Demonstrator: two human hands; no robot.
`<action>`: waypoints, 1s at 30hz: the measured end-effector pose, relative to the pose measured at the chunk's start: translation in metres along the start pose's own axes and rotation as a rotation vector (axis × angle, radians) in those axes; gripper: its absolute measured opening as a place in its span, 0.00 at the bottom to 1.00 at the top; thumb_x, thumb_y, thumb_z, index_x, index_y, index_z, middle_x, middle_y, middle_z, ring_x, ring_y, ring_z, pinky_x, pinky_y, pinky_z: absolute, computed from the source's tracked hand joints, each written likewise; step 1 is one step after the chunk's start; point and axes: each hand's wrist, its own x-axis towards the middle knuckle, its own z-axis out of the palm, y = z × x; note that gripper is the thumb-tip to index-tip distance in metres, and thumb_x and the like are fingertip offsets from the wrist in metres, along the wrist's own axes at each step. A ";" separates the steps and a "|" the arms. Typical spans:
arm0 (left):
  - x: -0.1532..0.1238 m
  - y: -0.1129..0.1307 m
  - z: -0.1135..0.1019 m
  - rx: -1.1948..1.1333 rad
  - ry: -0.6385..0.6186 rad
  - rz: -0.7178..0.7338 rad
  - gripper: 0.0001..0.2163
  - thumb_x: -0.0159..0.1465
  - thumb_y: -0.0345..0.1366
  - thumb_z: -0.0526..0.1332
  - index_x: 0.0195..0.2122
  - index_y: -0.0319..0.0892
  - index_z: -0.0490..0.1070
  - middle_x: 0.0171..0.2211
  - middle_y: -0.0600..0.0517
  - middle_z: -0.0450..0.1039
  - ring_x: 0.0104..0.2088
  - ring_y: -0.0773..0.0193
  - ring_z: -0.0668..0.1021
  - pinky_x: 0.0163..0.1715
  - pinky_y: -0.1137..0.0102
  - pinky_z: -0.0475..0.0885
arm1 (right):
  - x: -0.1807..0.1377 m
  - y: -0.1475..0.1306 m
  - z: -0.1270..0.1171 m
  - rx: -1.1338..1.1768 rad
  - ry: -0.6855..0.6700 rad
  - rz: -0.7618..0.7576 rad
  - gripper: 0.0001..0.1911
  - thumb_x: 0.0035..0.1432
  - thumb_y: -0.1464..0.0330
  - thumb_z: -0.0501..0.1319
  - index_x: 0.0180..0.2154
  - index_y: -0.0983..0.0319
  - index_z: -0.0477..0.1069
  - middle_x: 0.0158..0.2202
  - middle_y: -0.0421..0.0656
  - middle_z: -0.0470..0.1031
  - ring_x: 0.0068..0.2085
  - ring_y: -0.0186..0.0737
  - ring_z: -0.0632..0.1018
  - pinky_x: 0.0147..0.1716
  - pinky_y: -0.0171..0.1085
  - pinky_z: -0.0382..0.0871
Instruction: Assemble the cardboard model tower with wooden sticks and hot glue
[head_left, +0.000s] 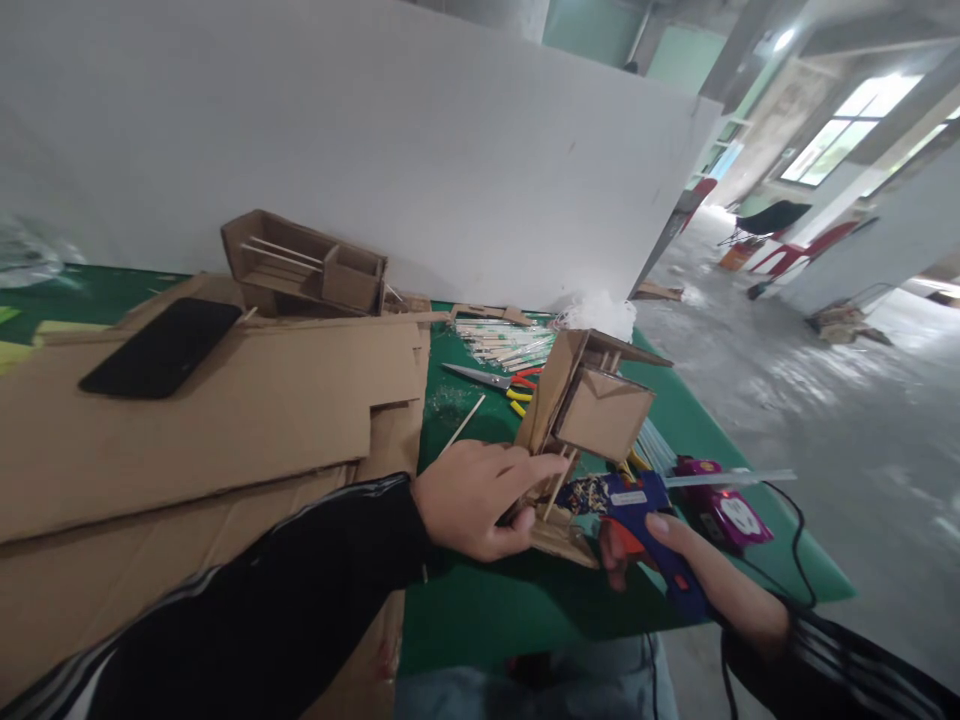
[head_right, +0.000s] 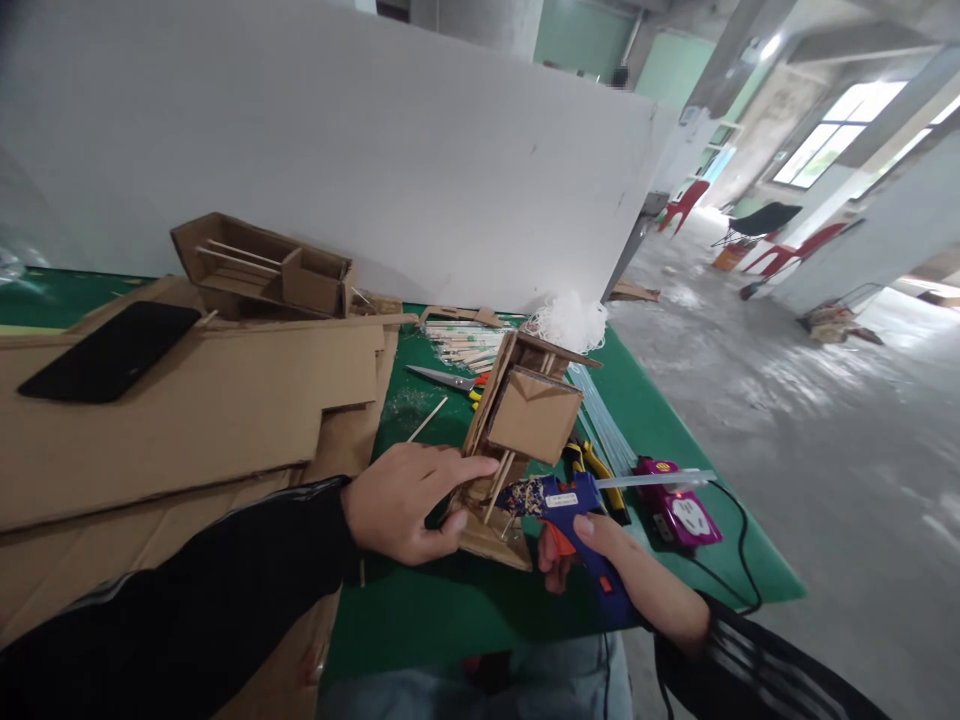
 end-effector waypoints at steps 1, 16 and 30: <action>0.000 0.000 0.000 0.001 -0.004 -0.004 0.26 0.60 0.36 0.56 0.60 0.43 0.55 0.36 0.52 0.77 0.33 0.59 0.79 0.30 0.66 0.69 | 0.001 -0.002 0.001 -0.007 0.001 0.003 0.28 0.55 0.43 0.60 0.27 0.63 0.74 0.28 0.48 0.78 0.28 0.44 0.80 0.32 0.42 0.72; -0.001 -0.001 -0.001 0.007 -0.040 -0.017 0.25 0.60 0.36 0.55 0.60 0.43 0.56 0.35 0.52 0.77 0.33 0.58 0.79 0.31 0.65 0.69 | -0.009 -0.017 -0.003 -0.183 -0.040 -0.034 0.30 0.62 0.44 0.53 0.29 0.62 0.76 0.30 0.50 0.78 0.35 0.48 0.78 0.43 0.44 0.70; -0.001 -0.002 -0.001 0.002 -0.093 -0.027 0.26 0.61 0.36 0.56 0.61 0.43 0.58 0.35 0.51 0.76 0.33 0.58 0.79 0.32 0.66 0.69 | -0.011 -0.013 -0.003 -0.193 -0.046 -0.045 0.27 0.67 0.48 0.50 0.30 0.62 0.73 0.29 0.47 0.77 0.34 0.45 0.77 0.40 0.42 0.68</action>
